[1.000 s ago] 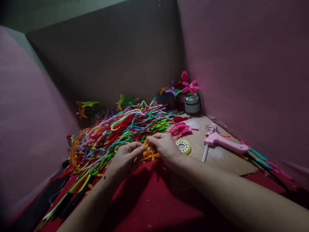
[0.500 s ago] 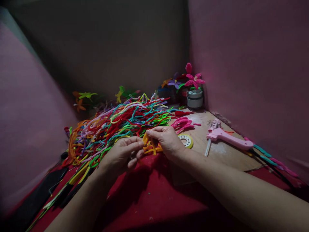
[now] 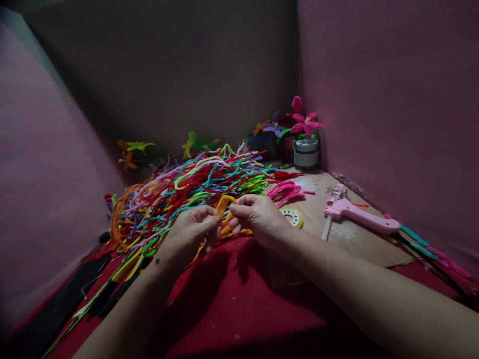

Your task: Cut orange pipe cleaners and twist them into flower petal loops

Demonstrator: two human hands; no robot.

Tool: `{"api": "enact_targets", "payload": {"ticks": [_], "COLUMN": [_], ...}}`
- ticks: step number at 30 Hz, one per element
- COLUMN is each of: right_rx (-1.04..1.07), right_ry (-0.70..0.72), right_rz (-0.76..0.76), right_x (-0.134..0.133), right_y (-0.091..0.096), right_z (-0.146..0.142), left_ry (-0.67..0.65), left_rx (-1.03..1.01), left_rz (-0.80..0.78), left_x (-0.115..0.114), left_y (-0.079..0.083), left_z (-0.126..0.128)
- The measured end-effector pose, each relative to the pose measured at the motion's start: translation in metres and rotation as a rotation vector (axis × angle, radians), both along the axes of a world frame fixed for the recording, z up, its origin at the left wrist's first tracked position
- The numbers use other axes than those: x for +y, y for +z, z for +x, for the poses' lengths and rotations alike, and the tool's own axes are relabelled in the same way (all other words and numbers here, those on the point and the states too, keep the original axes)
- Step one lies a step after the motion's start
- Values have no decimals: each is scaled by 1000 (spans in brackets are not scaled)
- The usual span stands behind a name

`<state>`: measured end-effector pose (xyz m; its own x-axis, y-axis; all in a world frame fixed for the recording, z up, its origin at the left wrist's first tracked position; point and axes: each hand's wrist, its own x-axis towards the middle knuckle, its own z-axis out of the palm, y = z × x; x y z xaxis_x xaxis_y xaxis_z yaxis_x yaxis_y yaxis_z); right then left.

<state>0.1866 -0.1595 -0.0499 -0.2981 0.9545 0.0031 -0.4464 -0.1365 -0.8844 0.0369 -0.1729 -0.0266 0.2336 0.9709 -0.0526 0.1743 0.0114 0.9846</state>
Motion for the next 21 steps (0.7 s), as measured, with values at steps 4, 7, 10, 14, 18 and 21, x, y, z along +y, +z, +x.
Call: {"api": "enact_targets", "payload": {"ticks": [4,7,10,14,18,21], "right_rx": [107,93,26,-70,-95,-63], "right_ry": [-80,-157,-224,-235,-234,-206], "right_rz": [-25,41,143,191,178,148], "right_x": [-3,-6,-7,-6,-5,-4], "right_y": [3,5,6,4,2,0], "right_z": [-2,-3,-3,-3,-4,-3], "left_ry": [2,5,-15,-39,-26,-26], "left_rx": [29,52,50,39,7,1], "left_rz": [-7,-6,-6,1,0,12], "left_x": [-2,-4,-4,-3,-2,-2], "left_y": [1,2,0,-3,-5,-7], "left_z": [4,6,6,6,7,7]}}
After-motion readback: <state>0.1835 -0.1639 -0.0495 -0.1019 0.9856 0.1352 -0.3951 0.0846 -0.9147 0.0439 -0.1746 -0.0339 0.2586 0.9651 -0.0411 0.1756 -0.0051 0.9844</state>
